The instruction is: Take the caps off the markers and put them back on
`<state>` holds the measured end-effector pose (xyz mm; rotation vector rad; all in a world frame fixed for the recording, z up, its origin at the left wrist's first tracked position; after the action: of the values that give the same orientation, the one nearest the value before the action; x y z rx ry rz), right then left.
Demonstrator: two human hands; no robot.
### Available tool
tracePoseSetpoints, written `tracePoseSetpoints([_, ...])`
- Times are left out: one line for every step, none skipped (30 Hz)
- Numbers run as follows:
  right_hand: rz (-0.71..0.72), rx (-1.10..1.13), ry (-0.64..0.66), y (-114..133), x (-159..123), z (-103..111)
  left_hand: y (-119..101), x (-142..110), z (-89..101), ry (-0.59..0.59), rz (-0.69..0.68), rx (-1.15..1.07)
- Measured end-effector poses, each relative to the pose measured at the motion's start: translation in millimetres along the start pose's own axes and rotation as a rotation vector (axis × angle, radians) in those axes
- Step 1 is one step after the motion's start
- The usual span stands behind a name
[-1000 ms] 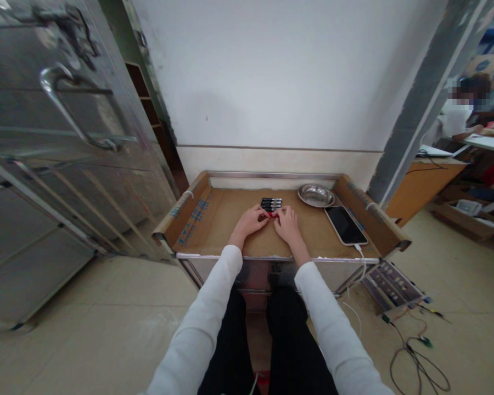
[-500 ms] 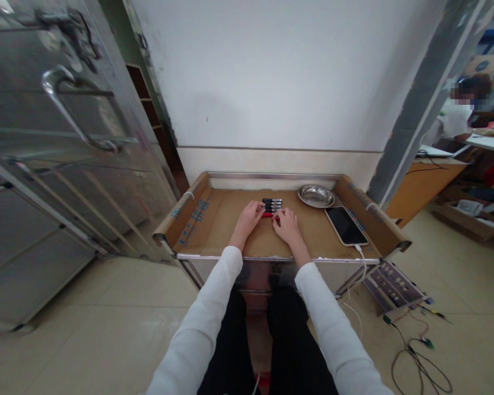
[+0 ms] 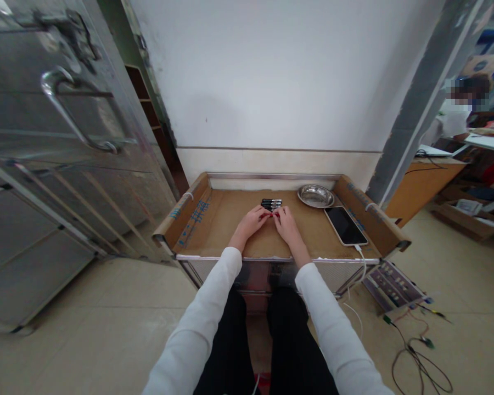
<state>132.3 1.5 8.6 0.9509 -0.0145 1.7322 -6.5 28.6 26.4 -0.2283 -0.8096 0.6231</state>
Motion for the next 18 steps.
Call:
tracePoseSetpoints([0.008,0.032,0.001,0.0,0.3,-0.3,-0.6,0.1,0.2,0.004,0.003,0.0])
tracePoseSetpoints([0.011,0.058,0.001,0.0,0.6,-0.5,-1.0,0.2,0.5,0.006,0.006,0.0])
tracePoseSetpoints([0.012,0.078,0.0,0.0,0.7,-0.4,-1.2,0.3,0.8,0.008,0.008,0.0])
tracePoseSetpoints([0.012,0.094,-0.002,0.0,0.7,-0.3,-1.3,0.3,1.0,0.009,0.009,0.0])
tracePoseSetpoints([0.011,0.106,-0.004,-0.1,0.7,-0.1,-1.4,0.3,1.2,0.011,0.009,-0.001])
tracePoseSetpoints([0.011,0.116,-0.006,-0.1,0.7,0.1,-1.5,0.2,1.3,0.014,0.008,-0.001])
tracePoseSetpoints([0.012,0.126,-0.008,-0.1,0.7,0.3,-1.8,0.2,1.4,0.017,0.005,-0.002])
tracePoseSetpoints([0.014,0.134,-0.01,-0.2,0.7,0.5,-2.1,0.1,1.6,0.019,0.002,-0.002])
tracePoseSetpoints([0.014,0.141,-0.014,-0.4,0.7,0.6,-2.4,0.0,1.8,0.02,-0.003,-0.004])
tracePoseSetpoints([0.013,0.147,-0.018,-0.6,0.7,0.6,-2.7,-0.1,1.9,0.021,-0.007,-0.005])
tracePoseSetpoints([0.012,0.153,-0.021,-0.9,0.7,0.6,-2.9,-0.1,2.0,0.021,-0.012,-0.007])
tracePoseSetpoints([0.01,0.157,-0.023,-1.2,0.7,0.5,-3.0,-0.1,2.0,0.021,-0.017,-0.009])
tracePoseSetpoints([0.008,0.161,-0.026,-1.4,0.8,0.4,-2.9,0.0,2.0,0.021,-0.02,-0.01])
tracePoseSetpoints([0.006,0.164,-0.028,-1.6,0.8,0.4,-2.7,0.1,1.8,0.02,-0.023,-0.009])
tracePoseSetpoints([0.003,0.166,-0.031,-1.7,0.8,0.4,-2.3,0.2,1.6,0.018,-0.024,-0.005])
tracePoseSetpoints([-0.001,0.168,-0.035,-1.8,0.7,0.5,-1.9,0.2,1.4,0.015,-0.024,-0.001])
tracePoseSetpoints([-0.005,0.169,-0.039,-1.8,0.7,0.7,-1.4,0.2,1.3,0.012,-0.024,0.002])
tracePoseSetpoints([-0.009,0.17,-0.041,-1.7,0.6,0.8,-1.1,0.2,1.1,0.008,-0.024,0.003])
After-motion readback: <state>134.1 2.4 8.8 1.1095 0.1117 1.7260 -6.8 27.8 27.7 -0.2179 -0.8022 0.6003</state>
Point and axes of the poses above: each hand's wrist, its own x-axis towards the middle knuckle, its own z-axis out of the back of the hand, y = z × x, the point moved 4 cm from there along x, towards the middle knuckle, and after that the axes turned 2 degrees about -x, right-handed, at the moved point
